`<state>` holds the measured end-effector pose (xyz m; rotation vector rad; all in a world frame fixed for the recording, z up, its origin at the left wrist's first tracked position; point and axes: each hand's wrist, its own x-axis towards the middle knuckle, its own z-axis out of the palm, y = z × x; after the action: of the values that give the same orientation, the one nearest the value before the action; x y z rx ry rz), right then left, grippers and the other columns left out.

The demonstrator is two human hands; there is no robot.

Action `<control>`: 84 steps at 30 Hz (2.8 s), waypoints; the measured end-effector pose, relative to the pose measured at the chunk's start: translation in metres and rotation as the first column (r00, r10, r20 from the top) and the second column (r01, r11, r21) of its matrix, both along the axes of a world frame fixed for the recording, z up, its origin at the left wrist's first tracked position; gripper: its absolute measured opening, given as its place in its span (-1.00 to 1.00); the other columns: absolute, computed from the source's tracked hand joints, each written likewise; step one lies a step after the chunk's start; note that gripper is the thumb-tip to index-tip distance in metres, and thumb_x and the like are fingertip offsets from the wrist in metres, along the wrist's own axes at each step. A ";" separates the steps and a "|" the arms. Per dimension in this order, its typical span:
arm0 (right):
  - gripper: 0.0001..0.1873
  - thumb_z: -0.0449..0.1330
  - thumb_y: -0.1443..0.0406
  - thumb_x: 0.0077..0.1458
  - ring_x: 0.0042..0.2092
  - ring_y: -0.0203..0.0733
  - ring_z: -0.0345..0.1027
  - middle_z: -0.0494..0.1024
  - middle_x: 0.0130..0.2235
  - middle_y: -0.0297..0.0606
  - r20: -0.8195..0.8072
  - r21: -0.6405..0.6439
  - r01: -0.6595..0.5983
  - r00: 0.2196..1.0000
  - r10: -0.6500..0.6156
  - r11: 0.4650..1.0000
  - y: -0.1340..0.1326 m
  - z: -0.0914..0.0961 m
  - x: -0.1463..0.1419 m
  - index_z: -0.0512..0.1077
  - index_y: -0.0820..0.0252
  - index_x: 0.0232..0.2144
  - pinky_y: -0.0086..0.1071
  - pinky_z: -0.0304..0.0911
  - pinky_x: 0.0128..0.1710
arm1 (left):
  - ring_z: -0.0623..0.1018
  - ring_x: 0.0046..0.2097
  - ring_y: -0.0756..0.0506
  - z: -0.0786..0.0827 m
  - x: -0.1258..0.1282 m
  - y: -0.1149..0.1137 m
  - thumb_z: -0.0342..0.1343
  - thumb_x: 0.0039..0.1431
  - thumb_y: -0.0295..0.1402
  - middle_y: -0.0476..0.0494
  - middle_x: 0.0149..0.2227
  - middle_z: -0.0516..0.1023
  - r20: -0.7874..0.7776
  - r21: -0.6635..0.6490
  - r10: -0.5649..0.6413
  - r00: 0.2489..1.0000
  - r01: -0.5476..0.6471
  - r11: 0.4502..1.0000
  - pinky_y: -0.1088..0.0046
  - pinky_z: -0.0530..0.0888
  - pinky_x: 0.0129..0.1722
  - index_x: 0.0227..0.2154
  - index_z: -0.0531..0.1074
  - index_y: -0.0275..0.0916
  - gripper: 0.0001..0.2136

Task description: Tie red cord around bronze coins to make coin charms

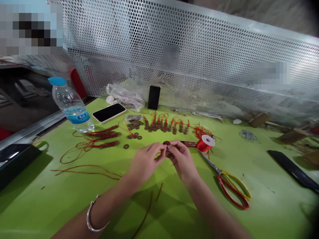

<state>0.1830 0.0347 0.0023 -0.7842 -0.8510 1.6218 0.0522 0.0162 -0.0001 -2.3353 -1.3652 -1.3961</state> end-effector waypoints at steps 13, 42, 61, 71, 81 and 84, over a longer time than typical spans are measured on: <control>-0.87 0.35 0.25 -0.16 -0.44 -0.34 0.39 0.54 -0.48 -0.34 0.092 0.082 0.025 0.995 -0.033 0.996 0.002 -0.006 0.002 0.49 0.18 -0.52 -0.44 0.37 -0.35 | 0.49 -0.54 0.02 0.001 0.000 -0.003 -0.01 0.15 -0.50 -0.01 -0.52 0.54 -0.118 0.031 0.061 0.991 -0.058 0.998 0.55 0.35 -0.56 -0.41 0.35 -0.25 -0.92; -0.82 0.35 0.35 -0.26 -0.50 -0.42 0.35 0.49 -0.52 -0.43 0.001 -0.084 0.038 0.999 -0.038 0.996 -0.003 0.005 0.001 0.39 0.21 -0.57 -0.51 0.33 -0.42 | 0.52 -0.45 0.01 0.003 -0.001 -0.004 0.01 0.20 -0.49 -0.06 -0.45 0.55 -0.084 0.104 -0.032 0.996 0.041 0.994 0.53 0.44 -0.45 -0.27 0.41 -0.28 -0.90; -0.84 0.24 0.21 -0.03 -0.33 -0.20 0.51 0.60 -0.33 -0.27 0.116 0.208 0.027 0.992 -0.052 0.978 0.002 -0.004 0.003 0.52 0.16 -0.39 -0.23 0.47 -0.22 | 0.43 -0.54 0.05 0.014 0.002 -0.003 0.08 0.08 -0.43 -0.07 -0.45 0.57 0.445 -0.367 0.050 0.894 0.131 0.921 0.60 0.34 -0.58 -0.36 0.51 -0.27 -0.88; -0.79 0.33 0.24 -0.12 -0.31 -0.16 0.53 0.62 -0.35 -0.25 0.254 0.262 -0.030 0.967 -0.039 0.964 0.008 -0.005 0.010 0.53 0.19 -0.37 -0.20 0.47 -0.20 | 0.28 -0.60 0.07 0.023 0.000 0.003 0.13 0.00 -0.34 -0.02 -0.59 0.47 0.619 -0.480 0.100 0.779 0.274 0.834 0.59 0.18 -0.65 -0.45 0.52 -0.31 -0.86; -0.91 0.26 0.29 -0.08 -0.38 -0.23 0.49 0.59 -0.43 -0.28 0.408 0.420 0.041 0.884 -0.229 0.907 0.006 -0.007 0.011 0.50 0.19 -0.44 -0.37 0.46 -0.31 | 0.33 -0.54 0.03 0.020 0.000 0.004 0.14 -0.03 -0.25 -0.07 -0.56 0.49 0.646 -0.556 0.154 0.748 0.323 0.766 0.54 0.21 -0.58 -0.46 0.53 -0.29 -0.80; -0.92 0.23 0.31 -0.06 -0.39 -0.25 0.49 0.59 -0.43 -0.28 0.464 0.479 0.037 0.838 -0.289 0.877 0.005 -0.006 0.012 0.48 0.19 -0.42 -0.41 0.44 -0.32 | 0.33 -0.53 0.01 0.018 0.001 0.005 0.15 -0.03 -0.25 -0.05 -0.58 0.44 0.661 -0.563 0.153 0.734 0.351 0.749 0.53 0.20 -0.57 -0.46 0.53 -0.29 -0.81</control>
<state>0.1946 0.0399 -0.0038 -0.9436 -1.4482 0.9846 0.0529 0.0216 0.0183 -2.3646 -2.2832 -2.2689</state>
